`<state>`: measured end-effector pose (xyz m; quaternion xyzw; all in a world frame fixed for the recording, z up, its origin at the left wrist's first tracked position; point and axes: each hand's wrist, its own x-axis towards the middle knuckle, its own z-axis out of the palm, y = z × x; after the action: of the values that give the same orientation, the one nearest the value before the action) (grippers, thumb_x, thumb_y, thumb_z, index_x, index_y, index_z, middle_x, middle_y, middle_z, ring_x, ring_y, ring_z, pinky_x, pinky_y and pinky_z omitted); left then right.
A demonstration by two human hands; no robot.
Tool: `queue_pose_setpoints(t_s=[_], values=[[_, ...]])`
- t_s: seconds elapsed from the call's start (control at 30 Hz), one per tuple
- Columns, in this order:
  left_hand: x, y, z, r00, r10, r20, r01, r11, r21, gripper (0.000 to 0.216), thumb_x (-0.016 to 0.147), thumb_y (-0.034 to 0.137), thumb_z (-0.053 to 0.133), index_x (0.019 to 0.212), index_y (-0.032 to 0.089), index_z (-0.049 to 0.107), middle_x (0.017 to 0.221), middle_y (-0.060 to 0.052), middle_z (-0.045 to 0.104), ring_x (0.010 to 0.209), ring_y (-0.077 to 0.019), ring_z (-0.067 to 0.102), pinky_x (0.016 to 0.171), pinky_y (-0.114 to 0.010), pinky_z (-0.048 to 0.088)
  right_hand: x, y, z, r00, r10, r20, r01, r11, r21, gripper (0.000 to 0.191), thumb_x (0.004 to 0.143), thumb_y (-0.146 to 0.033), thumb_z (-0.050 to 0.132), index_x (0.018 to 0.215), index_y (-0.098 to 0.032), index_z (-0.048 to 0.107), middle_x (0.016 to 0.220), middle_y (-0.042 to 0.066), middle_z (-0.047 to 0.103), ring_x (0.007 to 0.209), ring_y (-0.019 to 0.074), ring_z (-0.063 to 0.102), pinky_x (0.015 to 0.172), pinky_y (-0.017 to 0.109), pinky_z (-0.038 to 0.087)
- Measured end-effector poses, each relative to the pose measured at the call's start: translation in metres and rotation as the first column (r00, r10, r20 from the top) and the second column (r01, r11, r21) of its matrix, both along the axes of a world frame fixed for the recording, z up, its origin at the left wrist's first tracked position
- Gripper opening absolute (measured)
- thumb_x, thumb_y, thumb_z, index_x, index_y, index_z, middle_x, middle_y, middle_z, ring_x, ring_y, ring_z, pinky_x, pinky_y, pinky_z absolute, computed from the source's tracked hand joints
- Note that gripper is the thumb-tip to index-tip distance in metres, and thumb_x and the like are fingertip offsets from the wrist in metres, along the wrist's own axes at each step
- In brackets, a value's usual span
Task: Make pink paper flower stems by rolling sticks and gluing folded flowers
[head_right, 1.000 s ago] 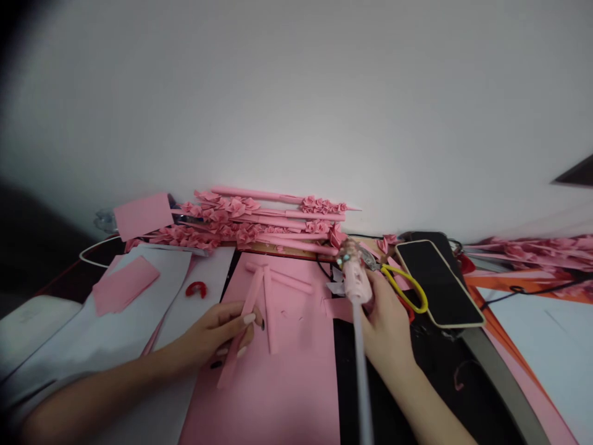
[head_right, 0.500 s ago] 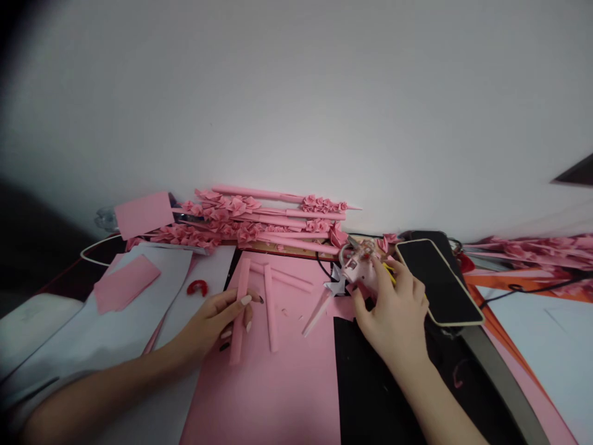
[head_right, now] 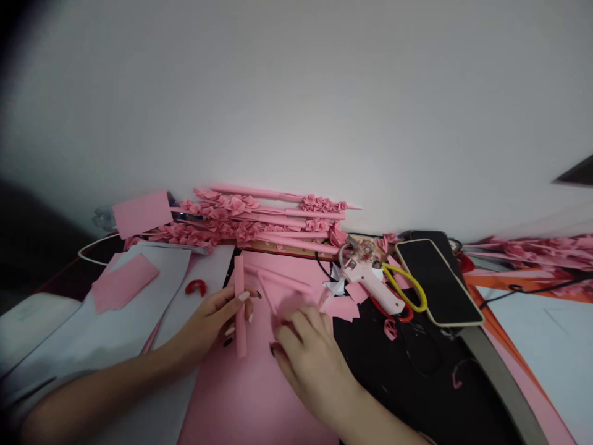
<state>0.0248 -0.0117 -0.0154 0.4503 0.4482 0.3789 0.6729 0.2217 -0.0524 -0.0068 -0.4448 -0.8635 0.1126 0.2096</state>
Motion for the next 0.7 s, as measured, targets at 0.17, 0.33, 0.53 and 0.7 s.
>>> queue_pose_setpoints(t_s=[0.17, 0.33, 0.53, 0.7], values=[[-0.001, -0.001, 0.001, 1.0, 0.015, 0.019, -0.015, 1.0, 0.003, 0.028, 0.086, 0.04, 0.05, 0.097, 0.015, 0.053, 0.066, 0.004, 0.053, 0.041, -0.0033, 0.036, 0.037, -0.016, 0.03, 0.013, 0.004, -0.011, 0.982, -0.107, -0.153, 0.107, 0.994, -0.01, 0.013, 0.086, -0.011, 0.046, 0.092, -0.018, 0.056, 0.081, 0.006, 0.06, 0.077, 0.0204, 0.056, 0.068, 0.034, 0.047], [-0.001, -0.002, 0.003, 0.996, 0.073, 0.052, -0.074, 0.997, 0.021, 0.025, 0.087, 0.04, 0.05, 0.088, 0.016, 0.051, 0.067, 0.004, 0.051, 0.042, -0.0031, 0.036, 0.038, -0.016, 0.03, 0.026, 0.007, -0.009, 0.962, -0.124, -0.244, 0.163, 0.975, 0.148, 0.025, 0.086, -0.01, 0.047, 0.11, -0.018, 0.053, 0.087, 0.008, 0.062, 0.079, 0.0196, 0.057, 0.07, 0.032, 0.047], [-0.002, -0.002, -0.001, 0.992, 0.09, 0.09, -0.095, 0.994, 0.053, 0.022, 0.086, 0.039, 0.051, 0.085, 0.017, 0.05, 0.07, 0.002, 0.052, 0.051, -0.007, 0.049, 0.045, -0.019, 0.037, 0.03, 0.006, -0.002, 0.949, -0.037, -0.314, 0.12, 0.961, 0.248, 0.021, 0.08, -0.002, 0.054, 0.093, -0.018, 0.057, 0.085, 0.008, 0.062, 0.078, 0.0199, 0.056, 0.069, 0.035, 0.045], [-0.003, -0.003, -0.001, 0.996, 0.01, 0.093, -0.017, 0.997, 0.079, 0.022, 0.087, 0.038, 0.051, 0.092, 0.016, 0.052, 0.075, 0.0, 0.053, 0.056, -0.0086, 0.049, 0.049, -0.02, 0.043, 0.029, 0.005, 0.001, 0.95, 0.007, -0.311, 0.084, 0.957, 0.278, 0.023, 0.078, 0.002, 0.056, 0.087, -0.018, 0.056, 0.088, 0.009, 0.062, 0.079, 0.0197, 0.054, 0.069, 0.036, 0.045]])
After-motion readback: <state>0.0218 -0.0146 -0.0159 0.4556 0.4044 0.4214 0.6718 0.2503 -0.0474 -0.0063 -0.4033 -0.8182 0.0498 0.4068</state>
